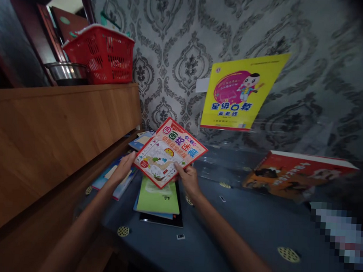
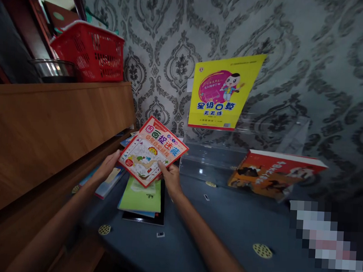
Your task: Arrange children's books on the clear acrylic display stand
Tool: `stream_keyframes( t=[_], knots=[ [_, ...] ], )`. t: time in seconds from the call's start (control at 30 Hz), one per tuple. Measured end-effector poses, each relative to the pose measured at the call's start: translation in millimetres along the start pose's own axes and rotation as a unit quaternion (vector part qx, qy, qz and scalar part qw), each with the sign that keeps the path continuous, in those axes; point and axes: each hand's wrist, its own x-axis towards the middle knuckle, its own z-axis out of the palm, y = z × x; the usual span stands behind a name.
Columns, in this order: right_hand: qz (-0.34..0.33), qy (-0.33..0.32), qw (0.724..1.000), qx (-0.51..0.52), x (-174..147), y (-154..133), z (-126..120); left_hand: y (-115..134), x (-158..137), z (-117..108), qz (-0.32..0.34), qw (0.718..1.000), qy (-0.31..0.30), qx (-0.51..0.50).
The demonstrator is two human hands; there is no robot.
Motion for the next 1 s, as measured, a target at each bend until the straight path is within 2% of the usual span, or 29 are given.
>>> stream_keyframes(
  t=[0.1,0.23,0.33,0.4,0.53,0.6,0.7,0.83,0.9,1.0],
  knots=[
    [0.022,-0.008,1.000,0.016,0,-2,-5,17,-1,15,0.029,0.989,-0.021,-0.145],
    [0.040,-0.024,0.999,0.020,-4,-2,-13,20,-13,26,-0.014,0.985,-0.010,-0.172],
    [0.041,-0.037,0.998,0.007,-9,1,-17,19,-26,33,-0.044,0.986,0.016,-0.158],
    [0.045,-0.042,0.998,-0.005,-13,4,-20,17,-36,38,-0.073,0.985,0.011,-0.155],
    [0.084,-0.058,0.995,-0.003,-22,10,-34,8,-55,45,-0.149,0.974,-0.090,-0.144],
    [0.112,-0.085,0.990,0.001,-27,13,-44,3,-62,47,-0.143,0.972,-0.126,-0.140],
    [0.154,-0.127,0.980,-0.007,-34,16,-58,-2,-68,48,-0.118,0.975,-0.145,-0.117],
    [0.184,-0.150,0.971,-0.011,-43,10,-73,5,-69,47,-0.172,0.951,-0.236,-0.102],
    [0.192,-0.154,0.969,-0.011,-47,4,-82,12,-69,50,-0.159,0.953,-0.245,-0.076],
    [0.207,-0.151,0.966,-0.013,-55,-7,-100,27,-69,60,-0.064,0.976,-0.203,0.045]
  ],
)
